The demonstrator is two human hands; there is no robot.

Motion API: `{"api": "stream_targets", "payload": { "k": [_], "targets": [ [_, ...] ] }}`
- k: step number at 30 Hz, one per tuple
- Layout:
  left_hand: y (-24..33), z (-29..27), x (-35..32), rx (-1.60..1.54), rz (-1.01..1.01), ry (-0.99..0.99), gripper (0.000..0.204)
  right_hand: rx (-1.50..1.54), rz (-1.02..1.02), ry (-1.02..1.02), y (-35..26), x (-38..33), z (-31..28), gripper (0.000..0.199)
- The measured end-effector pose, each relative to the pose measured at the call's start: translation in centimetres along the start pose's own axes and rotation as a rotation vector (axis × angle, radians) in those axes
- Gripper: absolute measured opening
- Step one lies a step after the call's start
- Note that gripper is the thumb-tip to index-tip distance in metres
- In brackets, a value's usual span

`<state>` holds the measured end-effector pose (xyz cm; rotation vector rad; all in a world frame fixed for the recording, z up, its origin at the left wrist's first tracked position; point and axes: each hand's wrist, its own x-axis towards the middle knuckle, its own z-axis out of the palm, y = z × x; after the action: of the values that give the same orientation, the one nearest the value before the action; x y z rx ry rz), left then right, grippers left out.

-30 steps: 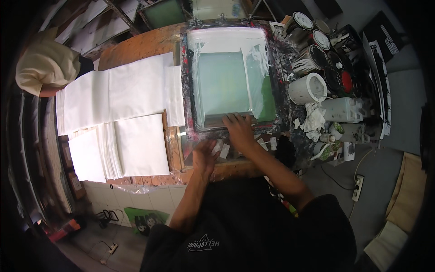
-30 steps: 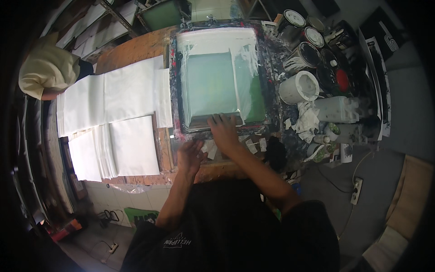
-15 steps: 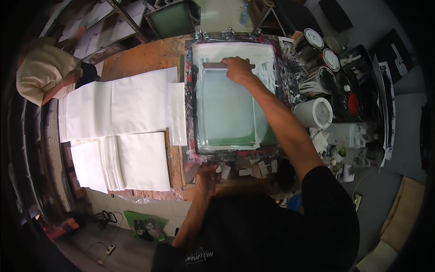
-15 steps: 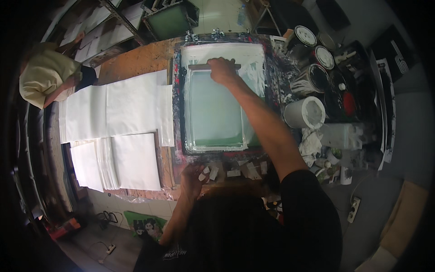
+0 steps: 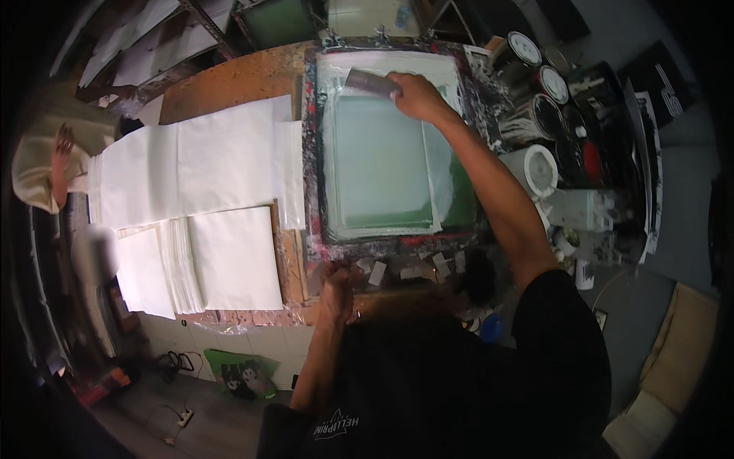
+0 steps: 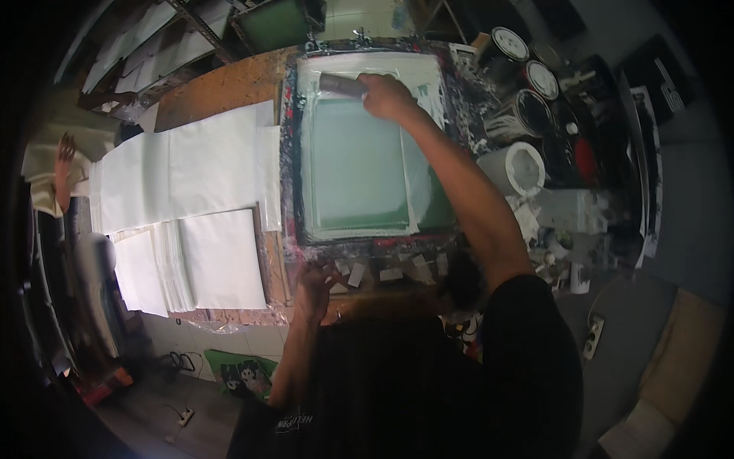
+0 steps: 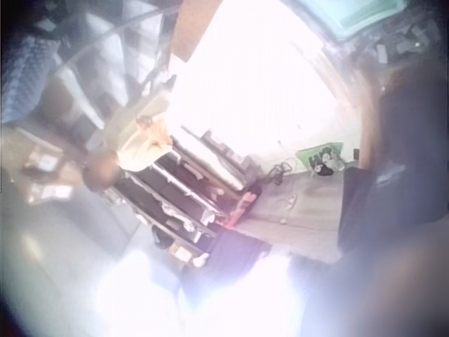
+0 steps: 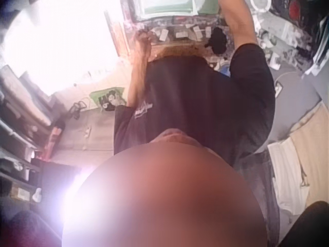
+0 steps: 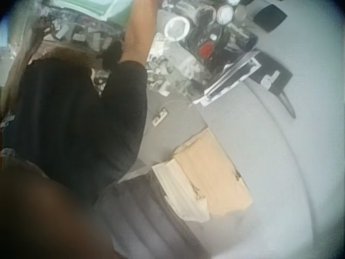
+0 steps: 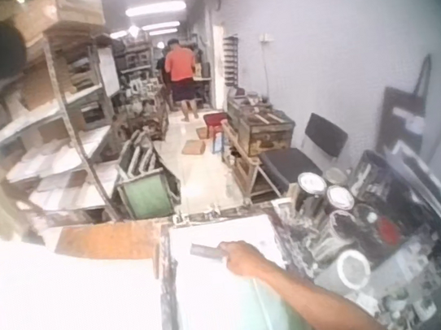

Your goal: The person performs screen printing on white fabric pieces. They place each fabric under a screen, pull a squeegee across the screen to transfer ink, then lift the screen and remove the printed fabric. The process repeats for multiple pieces.

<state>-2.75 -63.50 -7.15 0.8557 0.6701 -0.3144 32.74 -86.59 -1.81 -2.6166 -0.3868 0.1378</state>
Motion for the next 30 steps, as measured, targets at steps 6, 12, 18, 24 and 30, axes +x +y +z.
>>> {"api": "stream_targets", "payload": {
  "k": [6,12,18,24,30],
  "targets": [
    [2.7,2.1,-1.5,-0.078,0.071,0.000,0.024,-0.011,-0.058,-0.417,-9.5,-17.8,-2.8,0.034],
    [5.0,2.3,-1.8,-0.095,0.101,-0.153,0.020,-0.217,-0.251,0.192,-14.3,-24.6,-1.7,0.028],
    [12.4,9.0,-4.2,-0.191,0.300,-0.291,0.011,-0.266,-0.412,0.453,-15.0,-19.6,-7.6,0.025],
    [14.4,8.8,6.6,0.787,0.761,0.158,0.018,-0.272,-0.337,0.425,-17.4,-13.0,-16.2,0.043],
    [8.2,2.4,15.1,1.663,1.127,0.675,0.015,-0.265,-0.189,0.259,-20.8,-9.0,-21.5,0.040]
  ]
}}
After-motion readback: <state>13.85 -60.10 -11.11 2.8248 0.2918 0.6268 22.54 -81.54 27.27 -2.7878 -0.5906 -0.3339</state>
